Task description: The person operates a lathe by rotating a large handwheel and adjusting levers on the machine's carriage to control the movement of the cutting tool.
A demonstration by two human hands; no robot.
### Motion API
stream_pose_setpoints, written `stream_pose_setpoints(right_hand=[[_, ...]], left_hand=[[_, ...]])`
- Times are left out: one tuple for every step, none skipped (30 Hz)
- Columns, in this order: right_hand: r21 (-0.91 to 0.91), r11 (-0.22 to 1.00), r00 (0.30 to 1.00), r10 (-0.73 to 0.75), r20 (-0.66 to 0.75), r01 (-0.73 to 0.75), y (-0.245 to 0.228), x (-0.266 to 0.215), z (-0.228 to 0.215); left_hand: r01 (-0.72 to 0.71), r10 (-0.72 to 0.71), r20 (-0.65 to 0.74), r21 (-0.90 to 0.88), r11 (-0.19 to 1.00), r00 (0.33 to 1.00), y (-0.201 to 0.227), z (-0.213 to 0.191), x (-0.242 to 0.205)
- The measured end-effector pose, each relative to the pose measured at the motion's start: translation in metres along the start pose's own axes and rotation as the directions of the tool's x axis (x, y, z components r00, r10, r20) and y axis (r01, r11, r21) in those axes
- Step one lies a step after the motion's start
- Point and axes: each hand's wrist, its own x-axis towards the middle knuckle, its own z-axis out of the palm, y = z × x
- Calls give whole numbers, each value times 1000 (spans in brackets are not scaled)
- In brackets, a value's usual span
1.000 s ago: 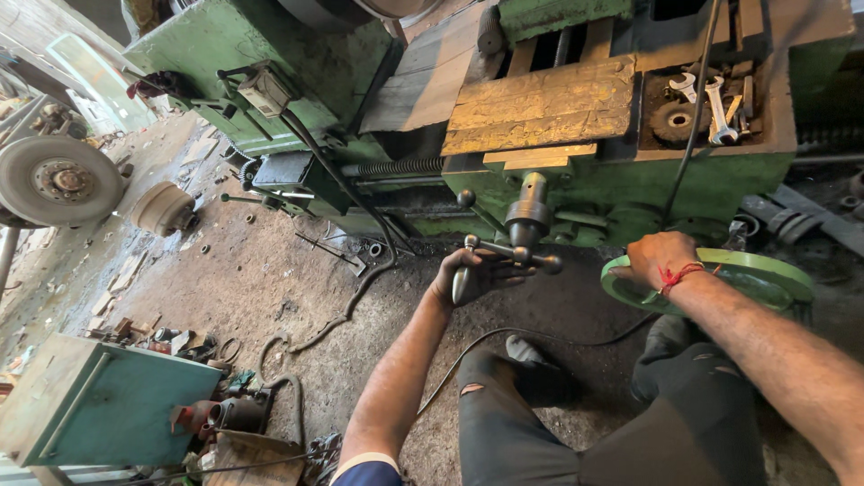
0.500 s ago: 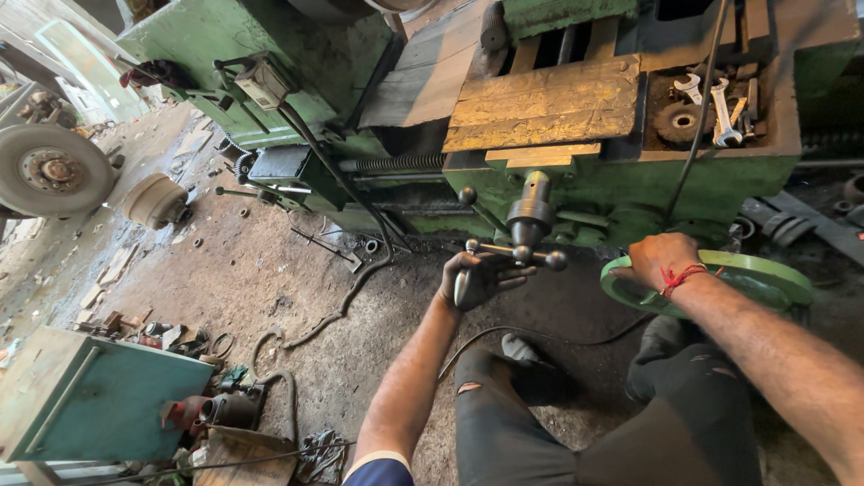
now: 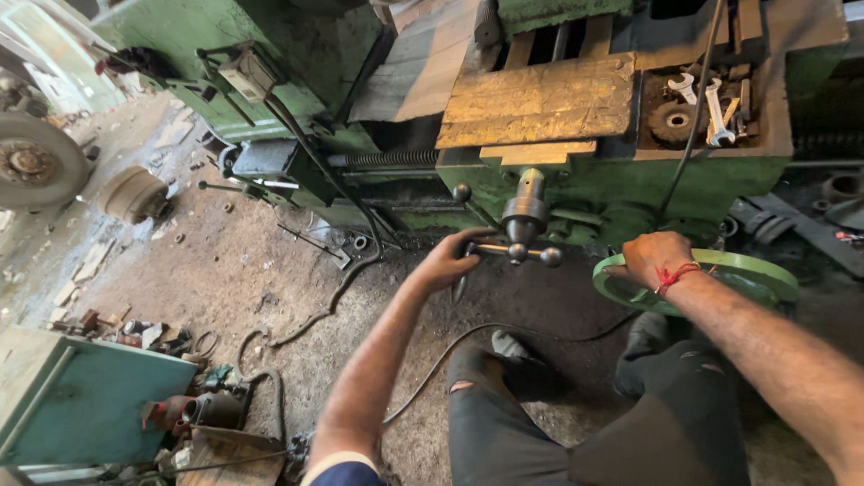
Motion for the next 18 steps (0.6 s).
stream_pose_setpoints(right_hand=[[-6, 1000, 1000, -6, 4, 6, -1, -1, 0], [11, 1000, 1000, 2, 20, -2, -2, -1, -2], [27, 1000, 999, 10, 35, -11, -2, -3, -4], [47, 999, 999, 22, 46, -24, -2, -3, -7], [39, 999, 999, 19, 44, -21, -3, -4, -9], [34, 999, 999, 19, 43, -21, -3, -5, -9], [29, 999, 999, 19, 42, -20, -2, -6, -9], [22, 1000, 999, 17, 40, -18, -1, -6, -8], [14, 1000, 999, 15, 37, -15, -1, -4, -8], [0, 1000, 999, 3, 37, -3, -1, -3, -7], [4, 1000, 999, 1, 35, -1, -1, -3, -5], [10, 1000, 1000, 0, 30, 0, -1, -3, -5], [15, 1000, 1000, -1, 24, 0, -1, -3, -5], [2, 1000, 1000, 1, 20, -1, -2, -3, -5], [-12, 1000, 1000, 2, 15, -2, -2, -3, -4], [-24, 1000, 1000, 3, 10, -3, -2, -3, -4], [-16, 1000, 1000, 2, 14, -2, -2, -4, -3], [-7, 1000, 1000, 1, 16, -1, -1, -3, -3]], left_hand=[[-111, 114, 7, 272, 956, 993, 4, 1, 4], [-212, 222, 45, 524, 825, 974, 11, 4, 9], [-290, 311, 111, 729, 619, 944, 19, 10, 12], [-223, 252, 83, 768, 600, 964, 30, 20, 13], [-155, 193, 51, 803, 575, 980, 40, 35, 11], [-91, 135, 20, 834, 544, 991, 50, 45, 8], [-79, 149, -9, 817, 571, 989, 55, 47, 6], [-70, 163, -35, 799, 597, 986, 58, 48, 5], [-62, 175, -61, 780, 623, 983, 58, 48, 6], [-49, 157, -67, 772, 634, 985, 54, 49, 7], [-35, 138, -72, 763, 645, 988, 49, 51, 8], [-22, 122, -77, 757, 653, 989, 45, 51, 9], [-19, 128, -89, 749, 662, 988, 41, 52, 10], [-20, 134, -94, 742, 670, 986, 37, 53, 10], [-22, 140, -100, 734, 679, 985, 34, 54, 10], [-24, 145, -106, 723, 691, 984, 31, 55, 10], [-26, 149, -112, 711, 702, 982, 29, 57, 10], [-28, 156, -118, 701, 713, 981, 26, 57, 11]])
